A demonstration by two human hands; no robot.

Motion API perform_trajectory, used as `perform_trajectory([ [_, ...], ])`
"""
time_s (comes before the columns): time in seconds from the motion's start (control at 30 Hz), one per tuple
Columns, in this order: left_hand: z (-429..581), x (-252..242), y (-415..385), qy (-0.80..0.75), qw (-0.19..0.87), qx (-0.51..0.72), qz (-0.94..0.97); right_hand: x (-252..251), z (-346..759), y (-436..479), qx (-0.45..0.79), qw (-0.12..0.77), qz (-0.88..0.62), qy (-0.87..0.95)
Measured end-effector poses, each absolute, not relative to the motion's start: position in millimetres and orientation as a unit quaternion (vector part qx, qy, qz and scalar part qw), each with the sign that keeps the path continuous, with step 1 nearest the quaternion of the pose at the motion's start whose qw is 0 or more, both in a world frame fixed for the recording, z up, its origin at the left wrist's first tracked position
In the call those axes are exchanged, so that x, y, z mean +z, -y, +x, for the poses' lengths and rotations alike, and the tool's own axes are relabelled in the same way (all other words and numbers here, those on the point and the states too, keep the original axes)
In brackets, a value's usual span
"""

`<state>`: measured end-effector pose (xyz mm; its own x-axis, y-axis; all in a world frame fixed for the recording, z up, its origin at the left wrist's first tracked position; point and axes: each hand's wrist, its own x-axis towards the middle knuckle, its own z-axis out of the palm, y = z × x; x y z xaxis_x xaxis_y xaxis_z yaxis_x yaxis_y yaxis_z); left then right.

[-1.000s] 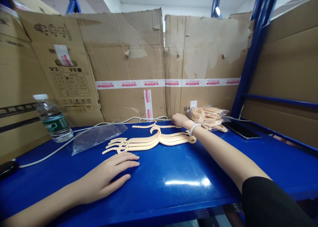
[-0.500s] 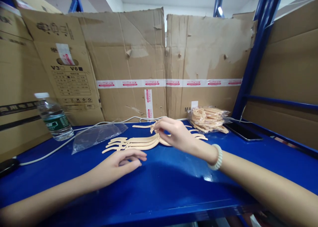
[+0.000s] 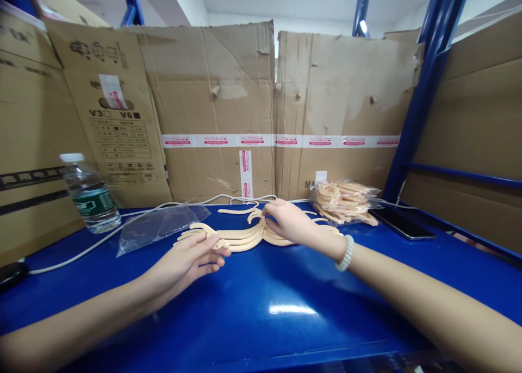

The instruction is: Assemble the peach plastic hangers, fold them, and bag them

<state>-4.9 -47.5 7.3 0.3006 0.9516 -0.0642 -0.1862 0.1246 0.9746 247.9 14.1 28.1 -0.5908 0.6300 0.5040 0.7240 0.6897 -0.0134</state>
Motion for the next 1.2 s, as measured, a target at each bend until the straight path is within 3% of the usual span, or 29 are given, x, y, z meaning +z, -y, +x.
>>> perform_trajectory([
  [0.1,-20.7,12.4,40.8,-0.406,0.603,0.467,0.504,21.4,260.5,-54.4,-0.089,0.150,-0.473,0.864],
  [0.33,-42.1,14.2,33.8,-0.409,0.580,0.503,0.493,9.1,267.8,-98.0,-0.051,0.101,-0.516,0.849],
  [0.6,-50.7,17.2,28.3,-0.392,0.577,0.537,0.474,75.1,278.5,-75.5,0.030,0.105,-0.507,0.855],
  [0.77,-53.4,9.6,28.9,-0.376,0.589,0.525,0.486,95.4,288.8,-34.3,0.040,0.198,-0.500,0.842],
  [0.97,-52.2,0.3,31.4,-0.341,0.600,0.524,0.499,49.9,296.3,6.6,0.055,0.342,-0.427,0.835],
  [1.2,-48.2,3.8,38.8,-0.328,0.651,0.494,0.474,25.5,294.3,21.2,0.015,0.374,-0.370,0.850],
])
